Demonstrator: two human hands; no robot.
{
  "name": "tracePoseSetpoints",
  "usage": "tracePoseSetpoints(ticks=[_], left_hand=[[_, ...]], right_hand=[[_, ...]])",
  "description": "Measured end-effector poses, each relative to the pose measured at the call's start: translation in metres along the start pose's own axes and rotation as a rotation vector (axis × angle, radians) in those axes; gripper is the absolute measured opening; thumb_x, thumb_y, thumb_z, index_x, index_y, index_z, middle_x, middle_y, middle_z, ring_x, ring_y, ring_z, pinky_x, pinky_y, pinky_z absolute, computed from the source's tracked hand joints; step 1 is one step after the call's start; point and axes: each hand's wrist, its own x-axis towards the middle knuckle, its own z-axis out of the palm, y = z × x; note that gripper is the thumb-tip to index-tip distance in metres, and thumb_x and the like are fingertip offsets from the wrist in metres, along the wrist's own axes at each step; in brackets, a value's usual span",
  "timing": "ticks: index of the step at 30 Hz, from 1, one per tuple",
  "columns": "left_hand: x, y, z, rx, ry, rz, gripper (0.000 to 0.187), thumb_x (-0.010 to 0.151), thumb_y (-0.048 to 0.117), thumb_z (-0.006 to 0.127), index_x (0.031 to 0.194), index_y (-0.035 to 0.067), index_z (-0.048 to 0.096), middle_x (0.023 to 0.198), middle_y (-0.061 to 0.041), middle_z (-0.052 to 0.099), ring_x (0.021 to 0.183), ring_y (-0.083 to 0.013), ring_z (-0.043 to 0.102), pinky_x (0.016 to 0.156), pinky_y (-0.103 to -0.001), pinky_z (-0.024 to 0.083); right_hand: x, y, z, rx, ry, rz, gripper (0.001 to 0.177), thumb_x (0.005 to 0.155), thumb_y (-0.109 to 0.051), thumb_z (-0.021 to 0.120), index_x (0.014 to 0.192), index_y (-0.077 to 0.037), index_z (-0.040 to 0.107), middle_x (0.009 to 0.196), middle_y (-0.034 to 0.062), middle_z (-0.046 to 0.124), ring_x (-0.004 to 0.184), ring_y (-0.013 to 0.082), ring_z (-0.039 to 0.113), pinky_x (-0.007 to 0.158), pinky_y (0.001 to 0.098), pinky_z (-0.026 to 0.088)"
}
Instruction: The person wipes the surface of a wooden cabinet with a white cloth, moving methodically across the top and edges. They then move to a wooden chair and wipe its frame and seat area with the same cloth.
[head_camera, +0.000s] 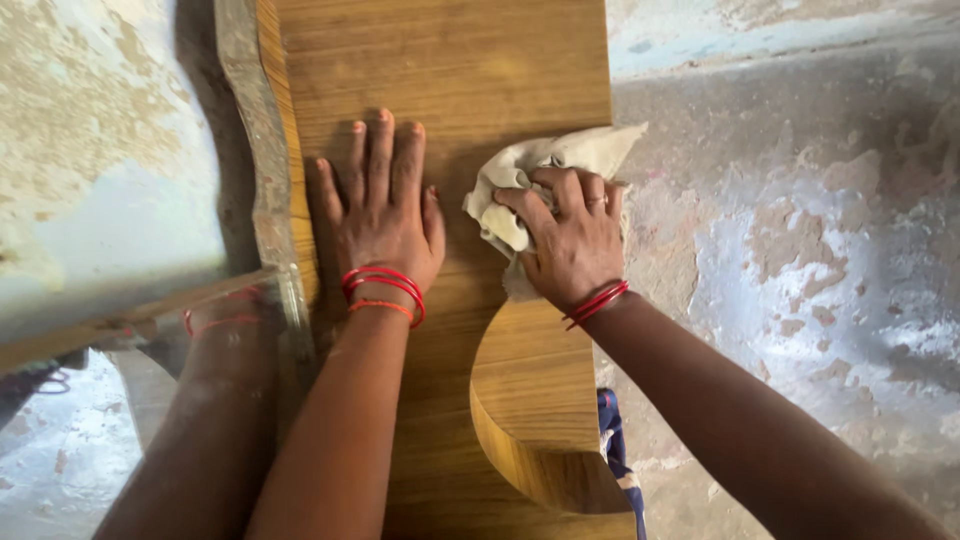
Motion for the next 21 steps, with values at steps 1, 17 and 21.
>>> tracePoseSetpoints(ticks=[1,17,21], left_hand=[[0.0,0.0,0.001,-0.005,0.0,-0.001,0.067,0.101,0.03,0.056,0.164,0.019,0.034,0.172,-0.008,0.021,0.158,-0.0309,0.019,0.126,-0.064,0.008],[0.007,0.002,-0.005,-0.042,0.031,-0.019,0.069,0.1,0.043,0.055,0.161,0.018,0.034,0.17,-0.01,0.023,0.158,-0.0309,0.022,0.127,-0.063,0.008],[0.003,-0.005,-0.006,-0.262,0.133,0.009,0.091,0.099,0.056,0.059,0.165,0.012,0.015,0.171,-0.019,0.018,0.159,-0.0388,0.021,0.129,-0.062,0.012]], right_hand=[[0.003,0.001,-0.001,-0.002,-0.034,-0.012,0.056,0.076,-0.023,0.073,0.131,-0.029,0.063,0.136,0.0108,0.053,0.127,0.0379,0.048,0.107,0.0618,0.035],[0.196,-0.035,0.003,0.17,0.422,-0.117,0.038,0.092,-0.036,0.076,0.128,-0.027,0.067,0.133,0.0071,0.055,0.125,0.035,0.048,0.098,0.0575,0.038],[0.21,-0.047,0.008,0.209,0.282,-0.089,0.037,0.098,-0.037,0.071,0.135,-0.034,0.067,0.132,0.0058,0.057,0.125,0.0332,0.05,0.103,0.0564,0.039]])
